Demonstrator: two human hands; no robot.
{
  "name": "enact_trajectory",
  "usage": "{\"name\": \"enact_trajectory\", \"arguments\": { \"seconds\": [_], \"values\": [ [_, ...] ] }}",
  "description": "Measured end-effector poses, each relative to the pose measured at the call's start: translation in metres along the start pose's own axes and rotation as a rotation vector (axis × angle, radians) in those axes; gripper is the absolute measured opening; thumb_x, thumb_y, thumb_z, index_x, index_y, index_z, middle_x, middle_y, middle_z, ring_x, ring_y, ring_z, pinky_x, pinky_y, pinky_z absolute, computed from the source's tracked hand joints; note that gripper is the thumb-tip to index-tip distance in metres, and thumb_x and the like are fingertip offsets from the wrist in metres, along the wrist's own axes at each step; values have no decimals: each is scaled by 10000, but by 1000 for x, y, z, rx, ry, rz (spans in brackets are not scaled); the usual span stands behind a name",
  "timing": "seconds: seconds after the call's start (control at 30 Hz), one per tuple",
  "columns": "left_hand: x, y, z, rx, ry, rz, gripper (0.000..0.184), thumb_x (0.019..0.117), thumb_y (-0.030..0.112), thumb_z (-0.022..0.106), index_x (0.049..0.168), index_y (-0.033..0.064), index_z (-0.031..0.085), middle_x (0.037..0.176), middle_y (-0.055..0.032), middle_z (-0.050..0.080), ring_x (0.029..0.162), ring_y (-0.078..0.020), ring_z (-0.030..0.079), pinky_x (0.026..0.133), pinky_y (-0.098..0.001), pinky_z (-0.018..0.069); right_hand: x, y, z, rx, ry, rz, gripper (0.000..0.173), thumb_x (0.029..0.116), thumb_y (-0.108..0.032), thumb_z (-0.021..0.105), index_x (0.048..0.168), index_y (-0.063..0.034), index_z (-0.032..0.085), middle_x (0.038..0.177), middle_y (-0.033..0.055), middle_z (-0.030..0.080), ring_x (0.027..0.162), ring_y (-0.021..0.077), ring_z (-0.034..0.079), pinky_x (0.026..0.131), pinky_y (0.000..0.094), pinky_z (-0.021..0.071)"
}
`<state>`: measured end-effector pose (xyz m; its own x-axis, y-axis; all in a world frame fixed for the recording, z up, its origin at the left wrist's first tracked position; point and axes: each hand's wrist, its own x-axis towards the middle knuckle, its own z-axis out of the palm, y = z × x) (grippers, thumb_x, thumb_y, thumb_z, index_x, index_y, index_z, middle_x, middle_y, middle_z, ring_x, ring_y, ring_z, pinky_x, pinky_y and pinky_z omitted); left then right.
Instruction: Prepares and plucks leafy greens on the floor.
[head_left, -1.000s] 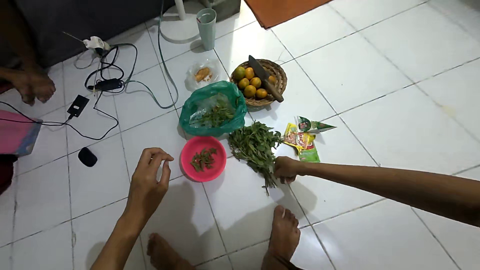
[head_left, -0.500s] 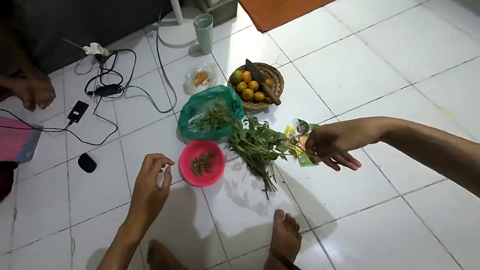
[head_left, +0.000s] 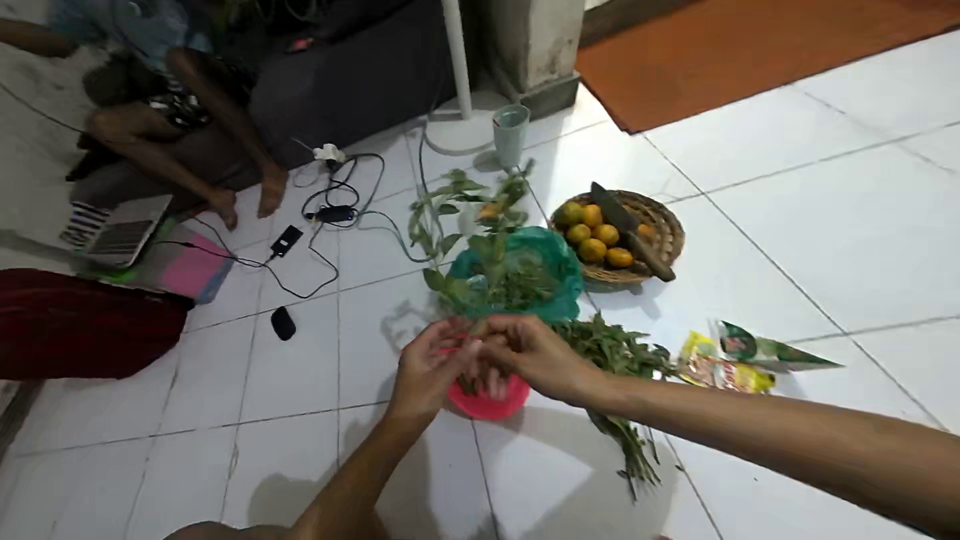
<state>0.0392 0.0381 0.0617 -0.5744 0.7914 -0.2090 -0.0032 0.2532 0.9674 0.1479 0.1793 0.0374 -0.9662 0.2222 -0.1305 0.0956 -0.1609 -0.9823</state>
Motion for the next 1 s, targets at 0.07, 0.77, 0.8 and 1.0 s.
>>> {"name": "enact_trajectory", "arguments": {
  "seconds": [0.07,0.77,0.8,1.0],
  "values": [
    [0,1,0,-39,107,20,281,983,33,599,1231,-99,616,1077,-58,695,913,-5,653,832,-187,537,11,3,17,16,-12,-59,130,1031,-27,533,1099,32,628,777,-45,685,586,-3,641,585,172,567],
    [-17,-11,-39,-121,285,42,242,995,-43,511,972,29,741,766,101,713,704,19,670,730,-164,572,46,-43,-39,-719,370,-874,203,948,-93,603,1027,31,744,822,75,653,632,20,530,573,138,456],
    [-17,-12,-40,-124,285,44,245,992,-46,511,965,31,742,767,100,715,701,21,669,727,-162,571,48,-45,-38,-778,375,-925,202,938,-90,611,1031,18,754,816,77,642,624,37,523,559,147,449],
    [-14,-14,-41,-133,261,40,245,978,-61,529,926,42,746,780,93,727,698,26,670,719,-157,571,66,-41,-22,-1094,428,-1120,230,903,-64,631,1055,-90,801,842,152,638,542,192,553,437,287,418]
  ]
}}
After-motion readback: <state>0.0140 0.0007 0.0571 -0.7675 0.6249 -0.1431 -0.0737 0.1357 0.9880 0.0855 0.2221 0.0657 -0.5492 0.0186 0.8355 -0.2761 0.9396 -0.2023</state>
